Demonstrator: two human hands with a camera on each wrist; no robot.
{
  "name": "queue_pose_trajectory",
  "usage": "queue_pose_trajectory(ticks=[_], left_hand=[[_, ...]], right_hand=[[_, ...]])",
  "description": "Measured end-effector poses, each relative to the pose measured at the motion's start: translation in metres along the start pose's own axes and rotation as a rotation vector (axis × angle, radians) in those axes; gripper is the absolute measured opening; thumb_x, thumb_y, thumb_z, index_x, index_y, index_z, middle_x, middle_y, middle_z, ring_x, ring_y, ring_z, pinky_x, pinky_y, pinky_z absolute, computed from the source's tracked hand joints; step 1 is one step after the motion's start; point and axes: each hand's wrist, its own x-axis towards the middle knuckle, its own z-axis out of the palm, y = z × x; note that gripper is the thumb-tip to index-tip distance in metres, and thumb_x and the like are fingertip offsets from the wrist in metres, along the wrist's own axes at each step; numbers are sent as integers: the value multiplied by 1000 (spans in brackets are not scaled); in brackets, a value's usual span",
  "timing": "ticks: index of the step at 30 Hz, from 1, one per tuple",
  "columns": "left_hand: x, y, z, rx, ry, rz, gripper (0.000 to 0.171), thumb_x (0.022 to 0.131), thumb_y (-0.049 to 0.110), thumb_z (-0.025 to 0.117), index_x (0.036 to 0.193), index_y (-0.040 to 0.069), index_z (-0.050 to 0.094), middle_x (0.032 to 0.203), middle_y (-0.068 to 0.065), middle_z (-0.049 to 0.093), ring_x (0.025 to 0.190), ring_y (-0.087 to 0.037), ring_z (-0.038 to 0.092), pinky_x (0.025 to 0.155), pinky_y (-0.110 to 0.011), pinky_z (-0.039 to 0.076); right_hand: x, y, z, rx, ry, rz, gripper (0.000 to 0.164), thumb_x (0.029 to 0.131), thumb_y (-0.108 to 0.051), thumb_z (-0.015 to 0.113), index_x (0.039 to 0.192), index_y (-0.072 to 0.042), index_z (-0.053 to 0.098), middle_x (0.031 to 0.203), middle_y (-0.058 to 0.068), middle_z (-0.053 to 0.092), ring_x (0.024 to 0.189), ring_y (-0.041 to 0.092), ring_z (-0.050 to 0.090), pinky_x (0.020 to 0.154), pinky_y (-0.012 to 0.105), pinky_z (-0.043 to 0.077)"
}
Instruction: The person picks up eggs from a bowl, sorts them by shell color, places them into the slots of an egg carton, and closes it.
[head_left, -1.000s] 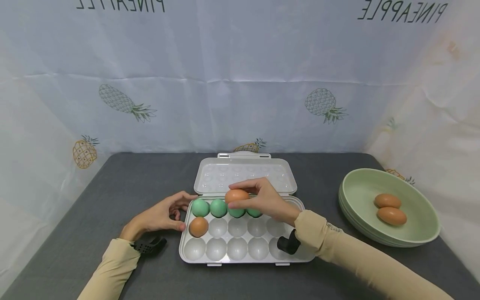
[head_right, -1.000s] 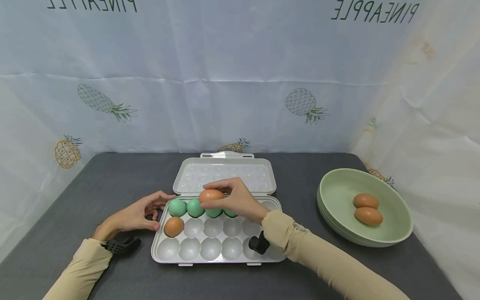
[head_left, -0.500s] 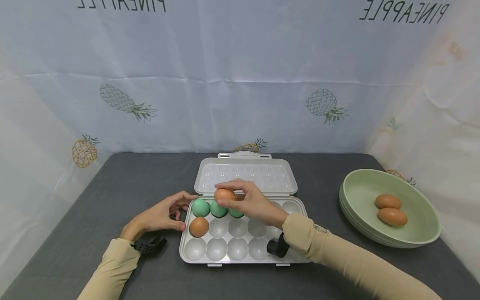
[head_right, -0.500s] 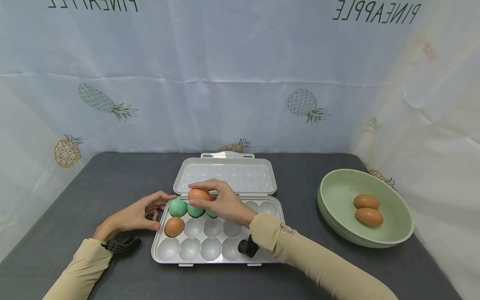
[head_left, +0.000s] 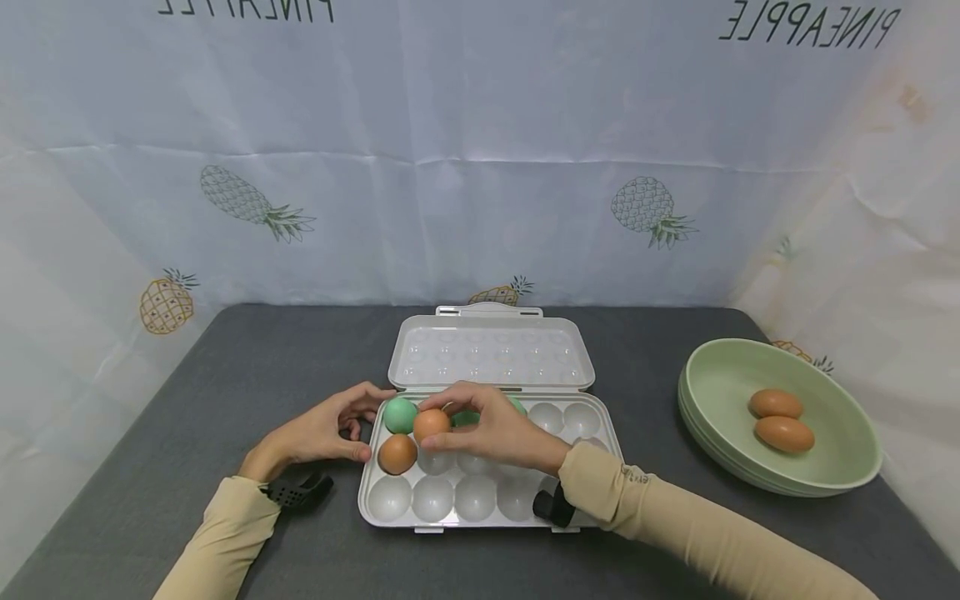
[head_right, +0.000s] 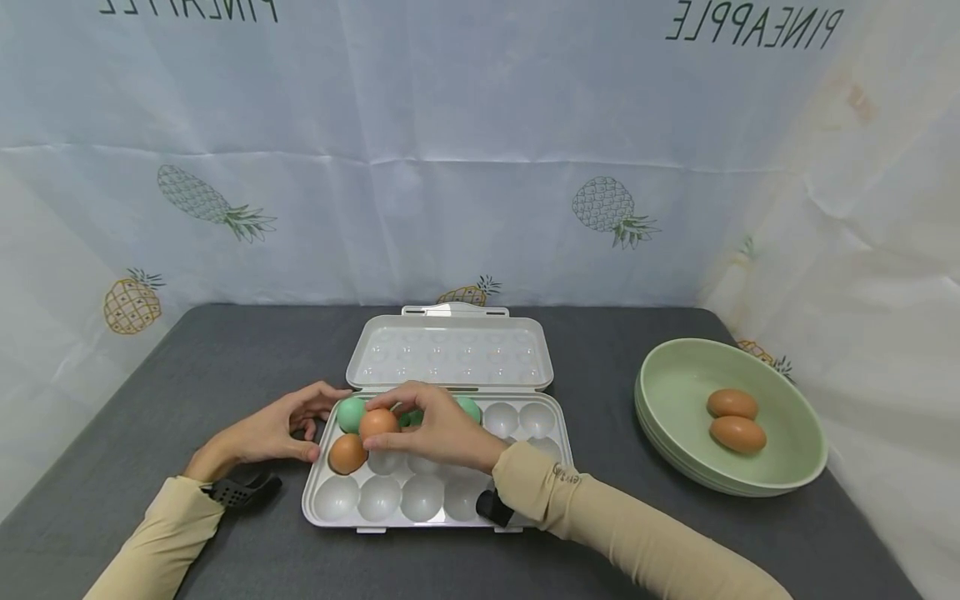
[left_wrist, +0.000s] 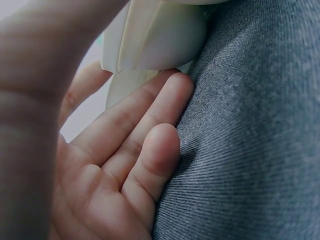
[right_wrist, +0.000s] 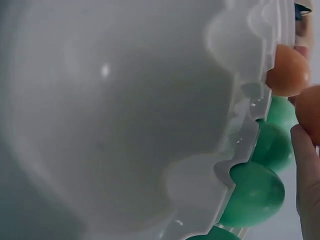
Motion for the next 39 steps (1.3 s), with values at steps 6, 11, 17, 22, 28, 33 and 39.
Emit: queue_pose_trajectory(ticks=[6, 11, 17, 22, 28, 33, 39], left_hand=[[0, 0, 0, -11, -6, 9, 74, 85, 25, 86, 143, 2, 47, 130, -9, 66, 104, -3, 63, 66, -25, 50], [-1, 1, 0, 2, -3, 2, 74, 84, 25, 86, 144, 4, 47, 133, -12, 65, 106, -2, 63, 68, -25, 51], [-1, 1, 0, 4, -3, -4, 75, 84, 26, 86, 144, 3, 47, 131, -18, 65, 104, -2, 63, 68, -25, 51], [-2, 0, 0, 10, -2, 5, 73, 84, 23, 86, 144, 3, 48, 130, -12, 66, 104, -2, 63, 68, -25, 51], [-1, 0, -1, 15, -7, 10, 73, 85, 22, 86, 144, 4, 47, 131, -5, 66, 105, -2, 63, 67, -26, 51], [0, 3, -1, 13, -6, -7, 74, 85, 27, 86, 145, 5, 47, 134, -19, 64, 104, -2, 63, 68, -26, 51], [-1, 3, -1, 8, -5, -16, 74, 85, 24, 86, 145, 4, 47, 133, -16, 64, 104, -2, 63, 68, -26, 52]], right_hand=[[0, 5, 0, 40, -51, -14, 38, 76, -5, 90, 111, -1, 77, 112, 15, 73, 95, 2, 65, 85, 26, 60], [-1, 9, -2, -4, -44, -46, 37, 72, -4, 92, 106, 0, 79, 105, 15, 75, 93, -1, 65, 84, 26, 60], [-2, 11, -1, -77, -52, -72, 35, 71, -8, 93, 104, -4, 81, 102, 11, 77, 92, -2, 64, 84, 26, 60], [-2, 12, 1, -110, -80, -54, 32, 73, -8, 92, 104, -6, 81, 104, 9, 78, 94, -2, 66, 85, 23, 59], [-1, 12, 4, -90, -112, -2, 35, 76, -3, 89, 110, -1, 78, 109, 13, 77, 95, -2, 67, 85, 20, 58], [0, 12, 5, -156, -119, -34, 35, 77, -5, 88, 110, -4, 79, 107, 11, 77, 94, -2, 64, 85, 20, 58], [1, 12, 5, -155, -130, -34, 34, 77, -5, 88, 110, -5, 79, 108, 10, 77, 95, -4, 63, 86, 19, 57]])
